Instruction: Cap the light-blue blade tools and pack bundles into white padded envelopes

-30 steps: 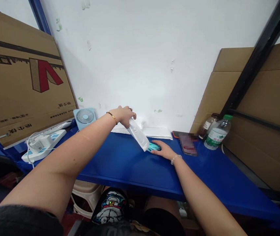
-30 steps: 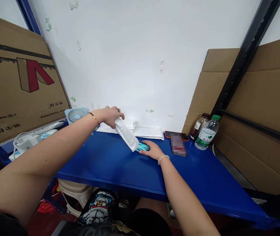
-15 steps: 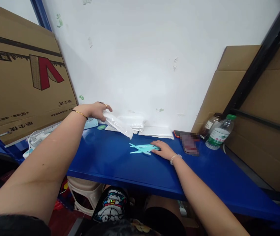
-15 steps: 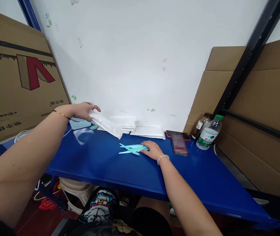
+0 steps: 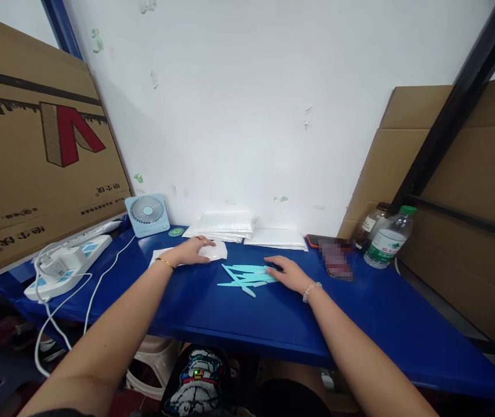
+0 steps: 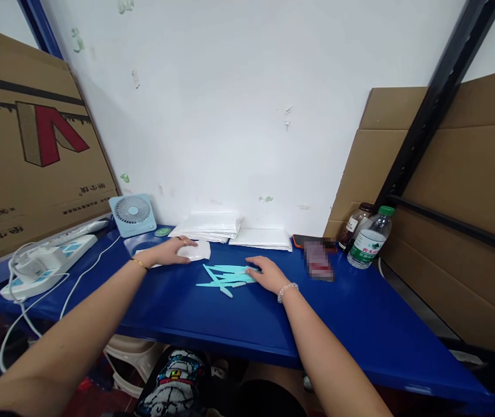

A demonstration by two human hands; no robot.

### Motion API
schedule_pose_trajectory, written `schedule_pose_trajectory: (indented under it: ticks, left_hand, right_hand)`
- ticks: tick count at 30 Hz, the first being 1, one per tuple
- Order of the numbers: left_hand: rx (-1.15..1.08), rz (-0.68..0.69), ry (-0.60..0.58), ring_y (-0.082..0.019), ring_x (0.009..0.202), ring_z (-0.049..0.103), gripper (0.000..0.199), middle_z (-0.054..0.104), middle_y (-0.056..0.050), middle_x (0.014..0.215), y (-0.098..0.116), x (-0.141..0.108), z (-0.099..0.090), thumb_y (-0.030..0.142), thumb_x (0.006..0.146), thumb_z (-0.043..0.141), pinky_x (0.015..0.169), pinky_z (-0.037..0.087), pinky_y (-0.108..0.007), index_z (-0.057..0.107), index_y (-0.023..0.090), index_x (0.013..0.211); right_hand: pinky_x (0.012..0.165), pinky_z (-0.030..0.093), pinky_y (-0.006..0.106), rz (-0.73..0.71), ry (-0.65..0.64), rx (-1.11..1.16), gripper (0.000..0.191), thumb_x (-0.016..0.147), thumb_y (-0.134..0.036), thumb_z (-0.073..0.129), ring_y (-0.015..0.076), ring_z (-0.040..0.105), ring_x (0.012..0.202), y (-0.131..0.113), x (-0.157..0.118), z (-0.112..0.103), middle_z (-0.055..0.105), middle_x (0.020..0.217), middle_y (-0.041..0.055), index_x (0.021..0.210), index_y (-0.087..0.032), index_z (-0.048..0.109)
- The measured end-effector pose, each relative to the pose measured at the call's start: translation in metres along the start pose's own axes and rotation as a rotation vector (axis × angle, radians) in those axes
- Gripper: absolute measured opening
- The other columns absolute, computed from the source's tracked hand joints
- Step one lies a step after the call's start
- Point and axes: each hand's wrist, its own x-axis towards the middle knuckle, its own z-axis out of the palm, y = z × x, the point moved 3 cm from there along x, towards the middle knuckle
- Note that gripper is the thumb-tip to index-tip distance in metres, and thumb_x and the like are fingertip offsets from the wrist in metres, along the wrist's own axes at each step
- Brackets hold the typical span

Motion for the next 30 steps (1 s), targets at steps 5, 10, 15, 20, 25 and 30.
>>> schedule_pose_trajectory:
  ticks: [5,10,15,20,25,30]
  left_hand:
    - [-0.196,0.289,0.005,-0.02,0.106,0.054,0.04,0.06,-0.008,0.115,0.064,0.045,0.035,0.034,0.081,0.052,0.094,0.04,-0.028,0.059,0.02,0.117]
    - [-0.233,0.226,-0.101,-0.016,0.075,0.058,0.027,0.064,-0.004,0.086,0.085,0.075,0.058,0.035,0.071,0.062,0.064,0.043,-0.024,0.065,0.019,0.092]
    - [-0.318,0.157,-0.239,-0.014,0.066,0.058,0.025,0.065,0.0,0.076,0.082,0.089,0.065,0.035,0.065,0.066,0.056,0.039,-0.022,0.064,0.019,0.083]
    - [-0.457,0.168,-0.231,-0.014,0.067,0.056,0.034,0.064,-0.001,0.074,0.074,0.095,0.069,0.048,0.071,0.06,0.06,0.041,-0.023,0.065,0.017,0.086]
    - [-0.414,0.191,-0.056,-0.014,0.066,0.054,0.034,0.063,0.0,0.073,0.069,0.094,0.069,0.047,0.081,0.049,0.059,0.039,-0.024,0.065,0.018,0.082]
    - [-0.255,0.107,0.079,-0.017,0.077,0.059,0.023,0.067,-0.004,0.084,0.058,0.096,0.062,0.034,0.083,0.048,0.064,0.04,-0.026,0.066,0.02,0.082]
  right_hand:
    - [0.088,0.043,0.039,0.101,0.086,-0.116,0.028,0.084,-0.035,0.052,0.0244,0.054,0.099,0.016,0.002,-0.012,0.064,0.101,0.0084,0.102,-0.022,0.07]
    - [0.079,0.043,0.035,0.116,0.064,-0.132,0.02,0.078,-0.033,0.059,0.0219,0.053,0.088,0.021,0.005,-0.011,0.063,0.091,0.006,0.088,-0.023,0.072]
    - [0.075,0.043,0.03,0.139,0.06,-0.093,0.015,0.073,-0.03,0.061,0.0193,0.055,0.082,0.022,0.015,-0.011,0.063,0.088,0.0054,0.075,-0.02,0.073]
    - [0.055,0.039,0.024,0.166,-0.044,0.015,0.01,0.069,-0.023,0.062,0.0137,0.053,0.062,0.021,0.032,-0.015,0.065,0.074,0.0028,0.066,-0.019,0.071]
    - [0.054,0.038,0.023,0.168,-0.024,0.093,0.015,0.075,-0.028,0.059,0.0121,0.052,0.058,0.024,0.045,-0.012,0.065,0.068,0.0004,0.076,-0.017,0.069]
    - [0.061,0.041,0.026,0.215,0.055,0.082,0.016,0.076,-0.031,0.059,0.0148,0.055,0.064,0.048,0.04,-0.018,0.065,0.072,0.0024,0.074,-0.017,0.067]
